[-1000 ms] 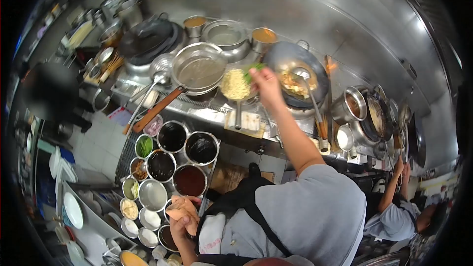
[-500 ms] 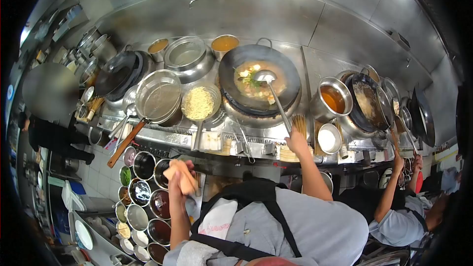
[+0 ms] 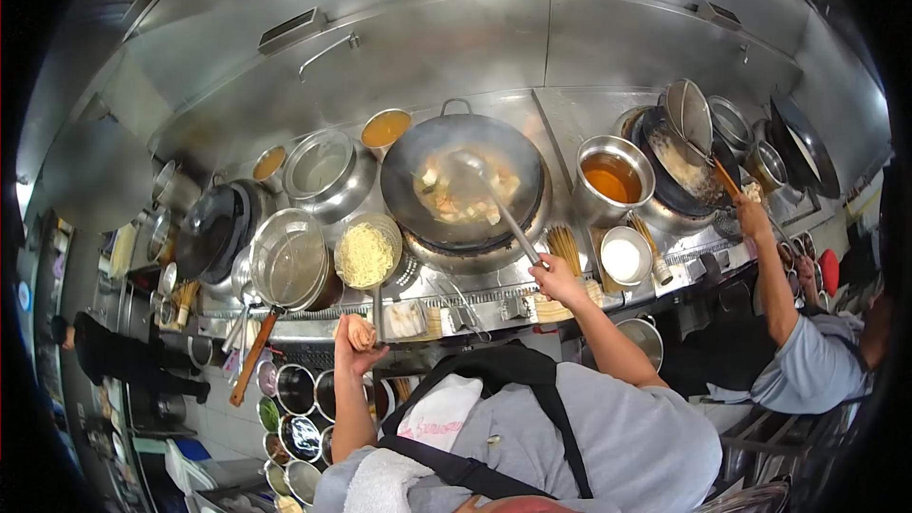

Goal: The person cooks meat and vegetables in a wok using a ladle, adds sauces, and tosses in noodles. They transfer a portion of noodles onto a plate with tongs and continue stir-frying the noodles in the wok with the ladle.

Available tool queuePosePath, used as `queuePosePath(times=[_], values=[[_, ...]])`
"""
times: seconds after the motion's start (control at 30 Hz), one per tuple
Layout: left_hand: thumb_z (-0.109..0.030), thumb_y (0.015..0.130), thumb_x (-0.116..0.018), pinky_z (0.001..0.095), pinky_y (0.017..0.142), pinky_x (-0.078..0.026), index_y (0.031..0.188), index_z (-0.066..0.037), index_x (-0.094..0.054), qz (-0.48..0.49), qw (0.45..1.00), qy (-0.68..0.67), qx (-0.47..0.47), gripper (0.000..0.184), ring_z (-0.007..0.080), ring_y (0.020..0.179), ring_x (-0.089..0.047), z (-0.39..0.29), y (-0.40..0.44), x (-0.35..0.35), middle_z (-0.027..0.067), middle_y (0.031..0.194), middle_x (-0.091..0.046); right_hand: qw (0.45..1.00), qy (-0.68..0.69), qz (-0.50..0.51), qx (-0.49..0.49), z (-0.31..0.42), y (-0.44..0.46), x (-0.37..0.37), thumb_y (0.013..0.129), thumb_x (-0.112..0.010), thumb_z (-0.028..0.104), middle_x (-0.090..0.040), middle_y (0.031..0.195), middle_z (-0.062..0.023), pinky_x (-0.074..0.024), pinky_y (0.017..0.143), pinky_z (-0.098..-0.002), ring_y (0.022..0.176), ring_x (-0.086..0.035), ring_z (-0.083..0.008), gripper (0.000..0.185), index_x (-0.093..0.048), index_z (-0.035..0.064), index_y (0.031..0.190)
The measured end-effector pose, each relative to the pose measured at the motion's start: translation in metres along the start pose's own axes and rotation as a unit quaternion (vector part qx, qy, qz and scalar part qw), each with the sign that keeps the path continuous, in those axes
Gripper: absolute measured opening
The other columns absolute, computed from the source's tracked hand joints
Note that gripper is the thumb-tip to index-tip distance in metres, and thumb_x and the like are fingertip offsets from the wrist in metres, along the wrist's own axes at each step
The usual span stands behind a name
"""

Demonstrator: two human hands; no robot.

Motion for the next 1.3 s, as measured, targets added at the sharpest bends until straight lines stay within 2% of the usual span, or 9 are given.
queuePosePath(times=[0.13,0.2,0.3,0.43,0.53,0.67,0.73,0.87,1.3], values=[[-0.073,0.082,-0.049,0.0633,0.091,-0.037,0.113,-0.017,-0.055,0.111,0.99,-0.062,0.058,0.064,0.0334,0.094,-0.056,-0.01,0.02,-0.007,0.0145,0.115,-0.056,0.996,-0.031,-0.082,0.021,0.004,-0.01,-0.02,0.09,-0.058,0.015,-0.048,0.062,-0.0008,-0.0368,0.036,-0.0266,0.043,-0.045,-0.0087,0.016,-0.055,0.0026,0.099],[-0.074,0.078,-0.052,0.0412,0.073,-0.05,0.11,-0.001,-0.054,0.208,0.968,-0.116,0.075,0.08,0.0336,0.083,-0.057,-0.002,0.034,-0.026,0.0208,0.099,-0.057,0.998,-0.035,-0.05,-0.029,0.012,-0.02,-0.03,0.089,-0.058,0.015,-0.048,0.062,-0.0011,-0.0384,0.036,-0.0275,0.043,-0.046,-0.0095,0.021,-0.055,0.0017,0.105],[-0.06,0.083,-0.06,0.0269,0.05,-0.045,0.102,-0.005,-0.055,0.198,0.959,-0.177,0.095,0.058,0.0212,0.064,-0.055,0.005,0.078,-0.019,0.0149,0.086,-0.058,0.998,0.015,0.03,-0.059,0.032,-0.046,-0.038,0.089,-0.059,0.015,-0.047,0.062,0.0017,-0.0341,0.036,-0.0254,0.043,-0.043,-0.0066,0.019,-0.056,0.0025,0.103],[-0.042,0.086,-0.064,0.0285,0.044,-0.045,0.099,-0.007,-0.056,0.152,0.988,-0.007,0.017,0.038,0.0212,0.061,-0.058,0.003,0.062,-0.011,0.009,0.074,-0.06,0.974,0.122,0.092,-0.166,0.031,-0.055,-0.038,0.091,-0.062,0.016,-0.046,0.062,0.0029,-0.0297,0.037,-0.0231,0.042,-0.039,-0.0046,0.014,-0.057,0.0057,0.098],[-0.038,0.085,-0.066,0.0331,0.049,-0.051,0.104,-0.006,-0.055,0.191,0.978,-0.008,0.089,0.039,0.0238,0.066,-0.062,0.017,0.047,0.043,0.0106,0.08,-0.062,0.987,0.091,0.045,-0.126,0.027,-0.047,-0.036,0.091,-0.062,0.016,-0.047,0.063,0.0032,-0.0314,0.037,-0.0233,0.043,-0.041,-0.0047,0.015,-0.059,0.0055,0.101],[-0.024,0.08,-0.07,0.0448,0.067,-0.059,0.125,-0.002,-0.049,0.049,0.995,0.079,0.04,0.055,0.0307,0.083,-0.066,0.002,-0.064,0.048,0.0168,0.1,-0.064,0.991,0.113,-0.023,-0.068,0.022,-0.043,-0.046,0.091,-0.059,0.013,-0.048,0.063,0.0028,-0.0332,0.038,-0.024,0.043,-0.042,-0.006,0.021,-0.059,0.0044,0.109],[-0.022,0.077,-0.071,0.0459,0.068,-0.059,0.129,-0.001,-0.047,0.048,0.995,0.09,-0.001,0.061,0.0309,0.087,-0.066,-0.006,-0.102,0.039,0.0179,0.104,-0.063,0.987,-0.04,-0.147,0.057,0.001,-0.032,-0.046,0.09,-0.057,0.012,-0.047,0.063,0.0021,-0.0349,0.038,-0.0252,0.043,-0.043,-0.0076,0.027,-0.056,0.0042,0.117],[-0.022,0.078,-0.07,0.0383,0.072,-0.058,0.127,-0.002,-0.048,0.07,0.979,0.185,-0.05,0.057,0.0281,0.083,-0.067,-0.04,-0.102,0.021,0.0164,0.103,-0.065,0.979,0.17,-0.018,-0.109,0.009,-0.043,-0.029,0.092,-0.056,0.012,-0.047,0.062,0.0016,-0.035,0.036,-0.026,0.043,-0.044,-0.0084,0.017,-0.055,0.0065,0.107],[-0.021,0.074,-0.079,0.0318,0.071,-0.054,0.111,0.002,-0.06,0.184,0.863,0.424,-0.202,0.048,0.0203,0.085,-0.066,-0.074,0.015,-0.225,0.0114,0.098,-0.067,0.951,0.301,0.054,-0.046,0.051,-0.072,-0.081,0.098,-0.051,0.018,-0.042,0.063,0.0039,-0.0301,0.036,-0.0222,0.043,-0.036,-0.0058,0.019,-0.048,0.0124,0.116]])
Point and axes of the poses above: each hand's wrist, its own y-axis towards the middle knuckle, its own x-axis out of the back of the hand, z = x × y, the point moved 4 cm from there along y, towards the middle knuckle
